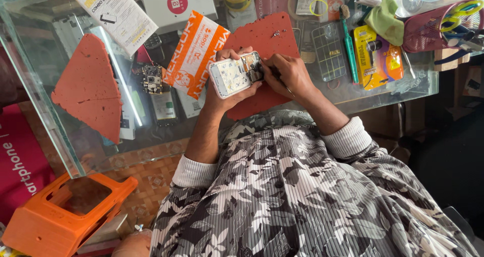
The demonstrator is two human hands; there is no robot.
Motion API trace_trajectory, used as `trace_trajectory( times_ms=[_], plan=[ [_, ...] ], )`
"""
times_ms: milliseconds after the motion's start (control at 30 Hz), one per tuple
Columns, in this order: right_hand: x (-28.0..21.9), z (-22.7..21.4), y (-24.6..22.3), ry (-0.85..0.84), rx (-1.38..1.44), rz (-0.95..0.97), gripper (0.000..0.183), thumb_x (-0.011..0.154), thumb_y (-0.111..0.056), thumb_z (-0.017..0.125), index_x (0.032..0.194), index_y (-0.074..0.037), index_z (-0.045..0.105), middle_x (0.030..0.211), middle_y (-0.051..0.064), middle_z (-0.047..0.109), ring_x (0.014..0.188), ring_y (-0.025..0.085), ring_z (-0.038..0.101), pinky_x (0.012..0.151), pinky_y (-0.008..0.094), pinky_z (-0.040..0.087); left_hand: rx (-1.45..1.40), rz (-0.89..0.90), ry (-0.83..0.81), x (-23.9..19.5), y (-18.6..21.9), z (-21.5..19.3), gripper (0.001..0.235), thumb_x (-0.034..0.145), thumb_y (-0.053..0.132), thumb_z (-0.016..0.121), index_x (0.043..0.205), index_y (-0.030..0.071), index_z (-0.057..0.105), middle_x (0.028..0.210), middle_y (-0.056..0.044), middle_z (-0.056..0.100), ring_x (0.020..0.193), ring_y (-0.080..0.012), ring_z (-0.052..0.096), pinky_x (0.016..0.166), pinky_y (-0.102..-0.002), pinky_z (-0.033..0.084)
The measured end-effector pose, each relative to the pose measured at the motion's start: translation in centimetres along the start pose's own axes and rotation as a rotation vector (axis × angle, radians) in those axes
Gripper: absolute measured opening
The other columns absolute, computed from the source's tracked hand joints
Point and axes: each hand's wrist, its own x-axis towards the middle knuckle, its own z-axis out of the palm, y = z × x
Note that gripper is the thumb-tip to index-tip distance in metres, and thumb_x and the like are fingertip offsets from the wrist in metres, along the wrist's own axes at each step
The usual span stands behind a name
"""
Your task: The person works on the internal components of a disassembled phone, using a small tool to scrape and probe different areas of the circuitry while holding the device on a red mat.
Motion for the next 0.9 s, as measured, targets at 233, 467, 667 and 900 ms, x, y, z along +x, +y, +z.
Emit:
trace_trajectory(
  times_ms=[233,467,667,900],
  plan=[
    [0.25,0.44,0.01,0.045,0.015,0.045,0.015,0.096,-0.002,0.073,0.092,0.001,0.059,0.086,0.016,0.073,0.069,0.028,0.073,0.058,0.036,0.055,-0.069,0.024,-0.011,0.23,-0.09,0.04,0.070,0.080,-0.005,0.089,0.123,0.009,0.036,0.147,-0.021,0.054,0.140,-0.0244,0.055,0.118,-0.038,0.051],
    [0.26,0.49,-0.32,0.038,-0.015,0.027,0.016,0.098,-0.002,0.073,0.093,0.001,0.058,0.087,0.016,0.072,0.072,0.029,0.074,0.058,0.036,0.055,0.012,0.036,-0.002,0.23,0.02,-0.08,0.070,0.080,-0.004,0.090,0.123,0.008,0.036,0.147,-0.022,0.055,0.138,-0.0244,0.056,0.117,-0.038,0.051],
    [0.34,0.55,-0.30,0.058,-0.020,0.037,0.015,0.098,-0.002,0.073,0.094,0.001,0.059,0.086,0.016,0.071,0.071,0.030,0.073,0.058,0.037,0.055,0.047,0.012,-0.001,0.27,0.06,-0.07,0.070,0.079,-0.002,0.090,0.122,0.008,0.035,0.146,-0.021,0.055,0.136,-0.0236,0.057,0.116,-0.037,0.052],
    [0.50,0.25,-0.59,0.025,-0.019,0.042,0.013,0.098,-0.002,0.074,0.096,0.002,0.061,0.083,0.015,0.069,0.072,0.030,0.072,0.059,0.039,0.053,0.006,0.009,-0.010,0.20,-0.18,0.00,0.071,0.079,-0.003,0.089,0.124,0.008,0.035,0.147,-0.021,0.054,0.136,-0.0230,0.057,0.116,-0.037,0.051]
  ],
)
